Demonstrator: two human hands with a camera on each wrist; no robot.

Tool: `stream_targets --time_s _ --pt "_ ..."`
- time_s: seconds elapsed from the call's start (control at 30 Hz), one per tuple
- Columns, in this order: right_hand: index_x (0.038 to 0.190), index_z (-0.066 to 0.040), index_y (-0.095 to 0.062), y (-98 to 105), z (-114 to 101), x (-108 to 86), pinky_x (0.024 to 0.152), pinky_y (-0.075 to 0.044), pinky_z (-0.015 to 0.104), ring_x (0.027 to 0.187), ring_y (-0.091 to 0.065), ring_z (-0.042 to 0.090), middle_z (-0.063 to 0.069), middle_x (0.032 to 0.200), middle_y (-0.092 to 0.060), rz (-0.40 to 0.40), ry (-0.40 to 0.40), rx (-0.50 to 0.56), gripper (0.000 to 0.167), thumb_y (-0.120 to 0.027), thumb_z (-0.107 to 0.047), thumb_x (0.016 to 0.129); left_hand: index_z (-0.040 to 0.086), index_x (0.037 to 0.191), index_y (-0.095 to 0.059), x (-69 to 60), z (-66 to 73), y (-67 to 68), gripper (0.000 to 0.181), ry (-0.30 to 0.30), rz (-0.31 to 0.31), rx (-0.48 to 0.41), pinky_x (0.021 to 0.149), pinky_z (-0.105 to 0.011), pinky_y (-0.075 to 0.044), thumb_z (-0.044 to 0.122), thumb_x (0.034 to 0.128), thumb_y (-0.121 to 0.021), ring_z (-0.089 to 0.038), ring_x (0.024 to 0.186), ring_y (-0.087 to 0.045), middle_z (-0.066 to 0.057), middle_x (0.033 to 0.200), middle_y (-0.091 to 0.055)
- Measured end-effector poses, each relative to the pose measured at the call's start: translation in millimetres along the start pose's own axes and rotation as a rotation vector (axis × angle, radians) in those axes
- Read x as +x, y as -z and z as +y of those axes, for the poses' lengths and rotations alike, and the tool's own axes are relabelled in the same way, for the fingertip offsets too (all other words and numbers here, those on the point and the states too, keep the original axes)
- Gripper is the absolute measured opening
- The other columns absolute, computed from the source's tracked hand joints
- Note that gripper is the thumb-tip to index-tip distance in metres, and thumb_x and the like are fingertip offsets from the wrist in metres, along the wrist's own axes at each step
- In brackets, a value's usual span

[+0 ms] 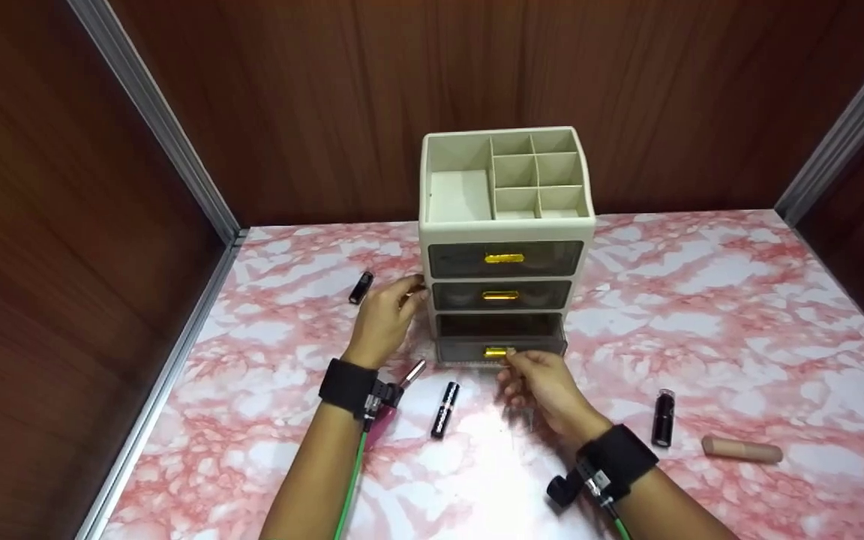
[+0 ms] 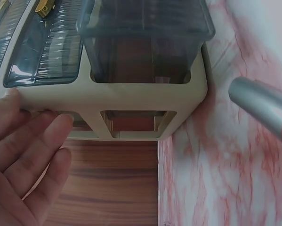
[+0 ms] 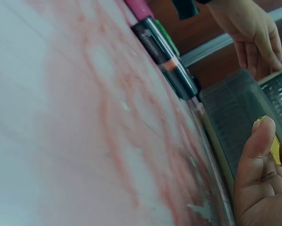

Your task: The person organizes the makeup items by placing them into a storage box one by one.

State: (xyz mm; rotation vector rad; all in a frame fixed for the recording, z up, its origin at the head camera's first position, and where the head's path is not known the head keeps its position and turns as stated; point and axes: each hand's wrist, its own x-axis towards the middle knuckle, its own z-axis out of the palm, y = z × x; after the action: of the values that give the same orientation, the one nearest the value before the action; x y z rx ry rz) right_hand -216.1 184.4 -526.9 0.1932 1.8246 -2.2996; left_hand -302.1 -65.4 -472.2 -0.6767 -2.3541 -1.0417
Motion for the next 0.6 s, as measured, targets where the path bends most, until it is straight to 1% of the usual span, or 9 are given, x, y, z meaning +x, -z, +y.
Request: stream_targets --time_s 0.13,0.23,0.33,0.47,0.6 --pt "0.107 0.015 -0.057 1 3 -7.9 0.046 -0.049 0.024 0.052 -0.056 0.013 0.014 0.078 -0.066 0.007 -0.004 -0.028 0.032 -0.054 -0.016 0.100 0.004 0.118 -0.068 -2.4 -1.1 3.3 0.028 0.003 -0.019 -0.014 0.082 -0.025 -0.052 0.018 0.0934 -0.067 -0.019 0.095 -0.068 -0.010 0.115 -0.068" --pt "0.106 0.014 -0.057 1 4 -14.2 0.046 -0.049 0.024 0.053 -0.056 0.012 0.014 0.078 -0.067 0.010 -0.004 -0.051 0.031 -0.053 -0.016 0.100 0.005 0.119 -0.068 -2.2 -1.7 5.4 0.028 -0.003 -0.024 -0.039 0.080 -0.024 -0.053 0.015 0.0934 -0.067 -0.018 0.092 -0.068 -0.010 0.115 -0.068" --pt "0.106 0.014 -0.057 1 4 -19.5 0.047 -0.050 0.025 0.054 -0.056 0.013 0.016 0.080 -0.067 0.012 -0.015 -0.066 0.031 -0.052 -0.016 0.100 0.005 0.121 -0.067 -2.2 -1.4 7.7 0.029 -0.002 -0.025 -0.050 0.079 -0.023 -0.053 0.017 0.0941 -0.066 -0.017 0.092 -0.069 -0.009 0.116 -0.068" --pt "0.104 0.014 -0.057 1 6 -25.3 0.047 -0.051 0.027 0.054 -0.057 0.014 0.017 0.082 -0.066 0.022 -0.038 -0.074 0.031 -0.051 -0.016 0.101 0.006 0.121 -0.067 -2.2 -0.5 9.3 0.029 -0.001 -0.031 -0.043 0.080 -0.021 -0.052 0.018 0.0944 -0.066 -0.016 0.093 -0.068 -0.008 0.118 -0.067" --pt "0.102 0.014 -0.058 1 7 -30.8 0.047 -0.051 0.026 0.054 -0.057 0.014 0.015 0.080 -0.066 0.026 -0.035 -0.063 0.031 -0.051 -0.016 0.101 0.005 0.119 -0.068 -0.7 0.7 9.4 0.028 -0.021 -0.023 -0.034 0.079 -0.022 -0.053 0.015 0.0936 -0.067 -0.017 0.090 -0.069 -0.008 0.115 -0.069"
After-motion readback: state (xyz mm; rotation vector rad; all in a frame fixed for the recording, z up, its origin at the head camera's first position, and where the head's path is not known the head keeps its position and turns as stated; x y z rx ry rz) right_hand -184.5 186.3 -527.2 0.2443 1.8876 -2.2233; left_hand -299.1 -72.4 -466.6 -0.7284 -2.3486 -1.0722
